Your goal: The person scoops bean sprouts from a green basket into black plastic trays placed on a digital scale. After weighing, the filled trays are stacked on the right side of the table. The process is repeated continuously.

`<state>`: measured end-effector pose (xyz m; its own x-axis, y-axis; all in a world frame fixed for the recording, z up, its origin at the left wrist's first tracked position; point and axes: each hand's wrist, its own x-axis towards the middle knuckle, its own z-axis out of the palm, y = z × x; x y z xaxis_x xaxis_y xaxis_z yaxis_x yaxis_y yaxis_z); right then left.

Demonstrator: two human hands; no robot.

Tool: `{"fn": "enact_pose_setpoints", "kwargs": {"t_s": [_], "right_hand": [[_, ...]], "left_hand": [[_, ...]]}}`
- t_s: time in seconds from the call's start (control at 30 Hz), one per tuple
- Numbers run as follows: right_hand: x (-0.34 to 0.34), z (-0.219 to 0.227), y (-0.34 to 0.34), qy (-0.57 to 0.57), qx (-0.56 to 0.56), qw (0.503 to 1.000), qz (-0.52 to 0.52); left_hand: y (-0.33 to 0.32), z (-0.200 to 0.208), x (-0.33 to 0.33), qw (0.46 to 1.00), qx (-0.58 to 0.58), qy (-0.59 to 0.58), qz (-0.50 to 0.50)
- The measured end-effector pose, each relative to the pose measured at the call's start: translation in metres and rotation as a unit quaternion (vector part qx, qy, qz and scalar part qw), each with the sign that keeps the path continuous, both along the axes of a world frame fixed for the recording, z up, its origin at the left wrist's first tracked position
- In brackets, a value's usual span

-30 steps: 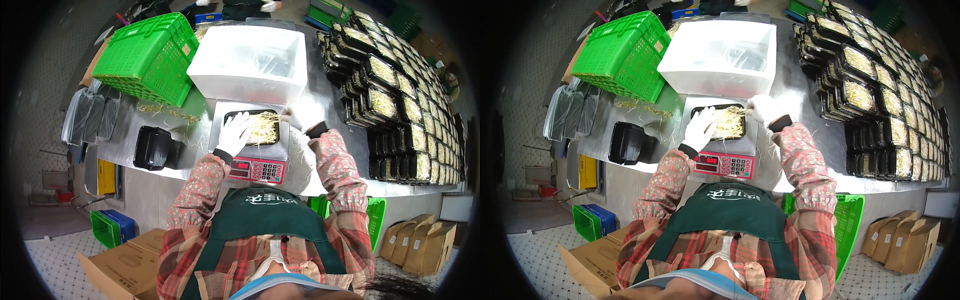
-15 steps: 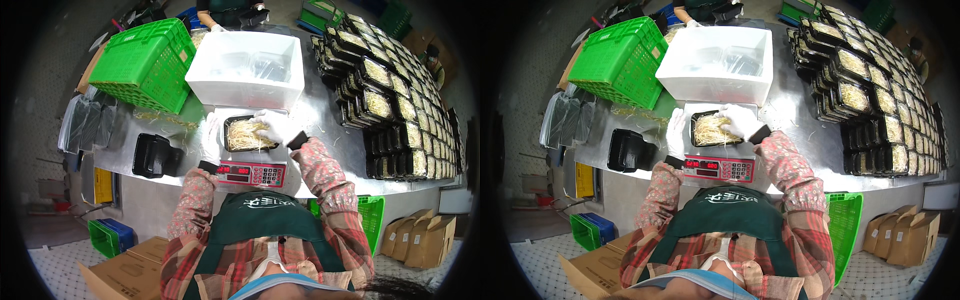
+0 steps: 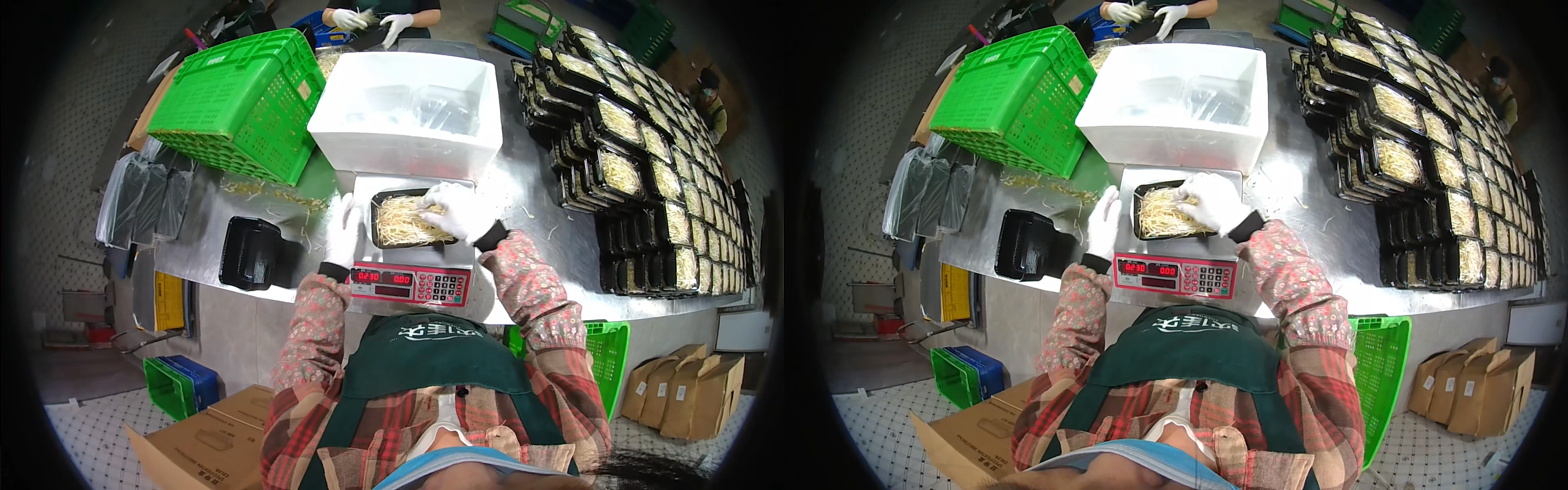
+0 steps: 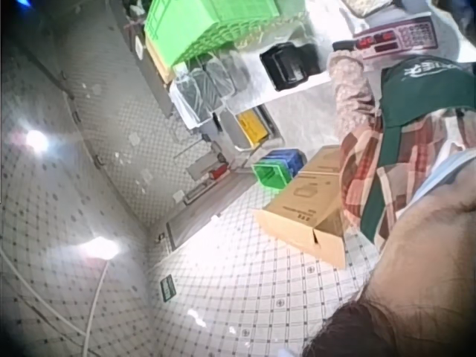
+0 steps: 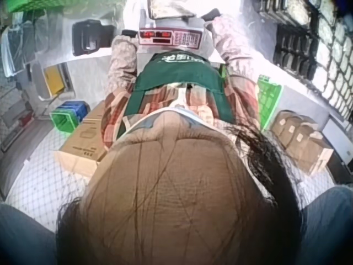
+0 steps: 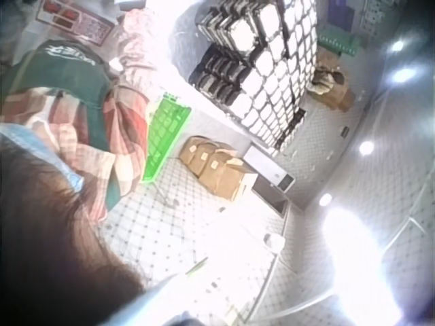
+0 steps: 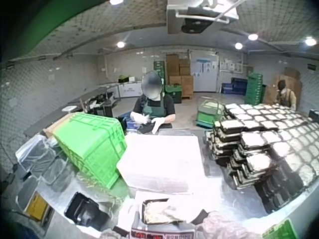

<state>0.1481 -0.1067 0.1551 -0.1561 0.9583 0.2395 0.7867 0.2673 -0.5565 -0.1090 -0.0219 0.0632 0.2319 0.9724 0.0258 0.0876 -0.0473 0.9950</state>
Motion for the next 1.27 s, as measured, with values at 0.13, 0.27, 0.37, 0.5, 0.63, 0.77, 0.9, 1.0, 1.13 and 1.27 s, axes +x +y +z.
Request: {"fn": "enact_pose_setpoints", "kwargs": {"t_s": [0.13, 0.27, 0.37, 0.5, 0.63, 0.77, 0.9, 1.0, 1.13, 1.27], "right_hand": [[-0.019, -0.029, 0.018, -0.134, -0.01, 0.991, -0.003], [0.003, -0.013, 0.005, -0.034, 0.02, 0.999, 0.009], [0.028, 0.021, -0.006, -0.018, -0.107, 0.993, -0.036], [0.019, 0.001, -0.027, -0.03, -0.117, 0.993, 0.008], [0.021, -0.016, -0.027, -0.036, -0.088, 0.994, -0.043], [0.055, 0.019, -0.027, 0.267, -0.164, 0.945, -0.093], [0.032, 0.032, -0.012, 0.301, -0.092, 0.948, -0.05], [0.01, -0.014, 0.007, 0.11, -0.021, 0.994, -0.006], [0.023, -0.019, 0.005, 0.058, 0.003, 0.997, -0.049], [0.051, 0.002, -0.009, -0.067, -0.182, 0.98, -0.047]], "left_hand": [[0.021, -0.019, 0.027, 0.995, 0.062, 0.074, -0.033], [0.027, -0.017, 0.029, 0.999, 0.025, 0.044, 0.006], [0.015, 0.013, 0.035, 0.989, 0.125, 0.085, -0.006], [-0.012, 0.047, 0.053, 0.915, 0.319, 0.18, -0.173], [-0.02, 0.027, 0.062, 0.785, 0.467, 0.358, -0.194], [-0.018, 0.048, 0.05, 0.909, 0.279, 0.235, -0.203], [0.005, 0.038, 0.027, 0.962, 0.217, 0.102, -0.132], [-0.002, 0.057, 0.026, 0.948, 0.219, 0.184, -0.137], [-0.017, 0.062, 0.024, 0.91, 0.297, 0.218, -0.191], [-0.02, 0.054, 0.045, 0.82, 0.399, 0.313, -0.265]]}}
